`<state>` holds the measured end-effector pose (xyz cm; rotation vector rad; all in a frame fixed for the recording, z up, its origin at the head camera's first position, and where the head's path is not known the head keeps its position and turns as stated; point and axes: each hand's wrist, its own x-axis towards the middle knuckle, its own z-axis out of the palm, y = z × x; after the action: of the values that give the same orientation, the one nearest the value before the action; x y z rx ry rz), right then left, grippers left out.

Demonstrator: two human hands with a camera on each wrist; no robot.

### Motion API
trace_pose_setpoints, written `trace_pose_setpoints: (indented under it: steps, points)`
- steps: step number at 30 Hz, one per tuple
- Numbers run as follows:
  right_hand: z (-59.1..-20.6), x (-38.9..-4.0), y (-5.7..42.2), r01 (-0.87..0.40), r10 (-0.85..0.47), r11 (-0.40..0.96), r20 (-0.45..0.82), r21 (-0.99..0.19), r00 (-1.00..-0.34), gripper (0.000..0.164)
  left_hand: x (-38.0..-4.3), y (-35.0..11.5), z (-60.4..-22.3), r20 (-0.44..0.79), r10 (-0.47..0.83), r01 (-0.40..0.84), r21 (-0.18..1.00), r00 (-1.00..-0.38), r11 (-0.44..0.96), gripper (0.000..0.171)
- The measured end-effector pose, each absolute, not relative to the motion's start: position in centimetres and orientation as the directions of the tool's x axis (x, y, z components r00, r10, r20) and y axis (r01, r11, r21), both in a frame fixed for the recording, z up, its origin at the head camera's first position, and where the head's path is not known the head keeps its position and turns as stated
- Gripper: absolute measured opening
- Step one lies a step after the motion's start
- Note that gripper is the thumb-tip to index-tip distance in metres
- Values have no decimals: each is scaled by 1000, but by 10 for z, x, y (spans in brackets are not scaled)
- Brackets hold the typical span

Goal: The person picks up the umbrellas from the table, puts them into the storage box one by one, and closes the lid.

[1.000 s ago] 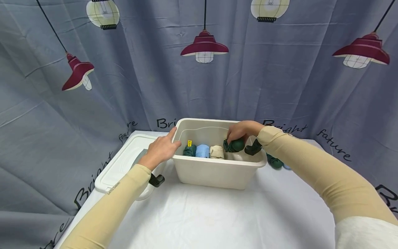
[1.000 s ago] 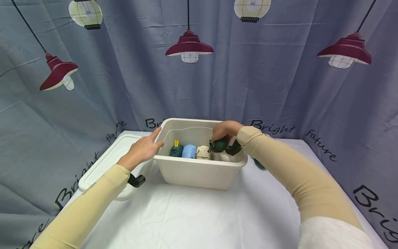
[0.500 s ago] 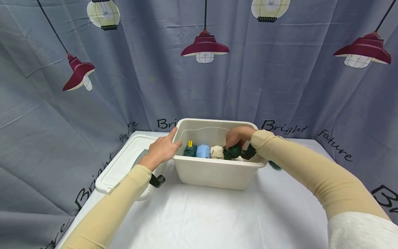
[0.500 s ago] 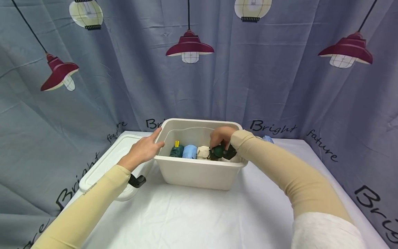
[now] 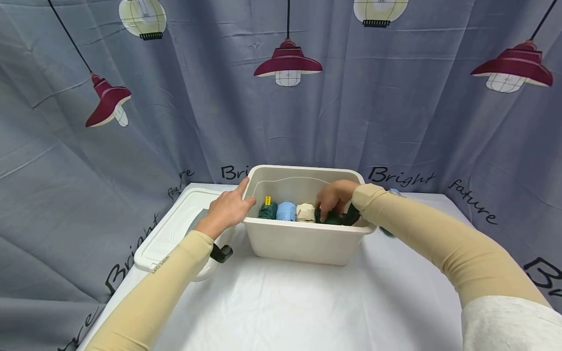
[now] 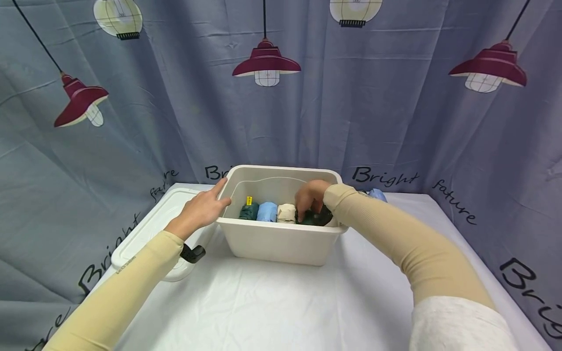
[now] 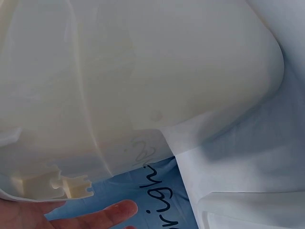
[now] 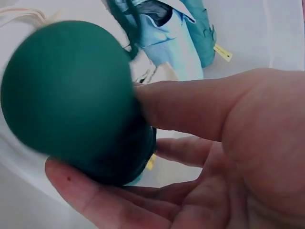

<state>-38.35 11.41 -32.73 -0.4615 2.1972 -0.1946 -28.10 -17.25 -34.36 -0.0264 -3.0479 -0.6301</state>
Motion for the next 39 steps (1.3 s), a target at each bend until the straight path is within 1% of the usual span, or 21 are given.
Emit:
trace_pose_setpoints:
  steps: [3, 6, 7, 10, 18, 24, 28, 31, 33, 39]
  points:
    - [-331, -383, 113, -173, -395, 917, -760, -360, -516, 70, -281, -173, -344, 35, 9, 23, 399, -999, 917, 75]
    - [-333, -383, 113, -113, -402, 910, -784, -398, -473, 81, -281, -173, -344, 43, 10, 27, 400, -999, 916, 74]
    - [-333, -383, 113, -110, -405, 909, -787, -402, -466, 83, -281, -173, -344, 44, 11, 28, 401, -999, 916, 74]
    - [-331, -383, 112, -131, -407, 911, -794, -392, -452, 82, -280, -173, -344, 46, 11, 28, 397, -999, 917, 74]
    - [-325, -382, 117, -217, -386, 922, -782, -320, -490, 75, -281, -173, -344, 32, 15, 27, 407, -999, 913, 74]
    - [-320, -384, 123, -245, -395, 918, -766, -311, -508, 72, -279, -172, -343, 35, 13, 26, 394, -999, 919, 74]
    - [-317, -383, 128, -253, -415, 910, -744, -329, -523, 71, -279, -172, -343, 40, 16, 30, 393, -999, 919, 74]
    - [-312, -380, 131, -240, -440, 898, -716, -369, -542, 72, -279, -173, -344, 32, 17, 28, 392, -999, 919, 74]
    - [-306, -377, 133, -239, -456, 888, -687, -393, -566, 72, -279, -173, -344, 31, 16, 27, 392, -999, 920, 74]
    - [-287, -369, 141, -287, -521, 847, -594, -447, -612, 68, -280, -174, -344, 51, 17, 36, 398, -999, 917, 74]
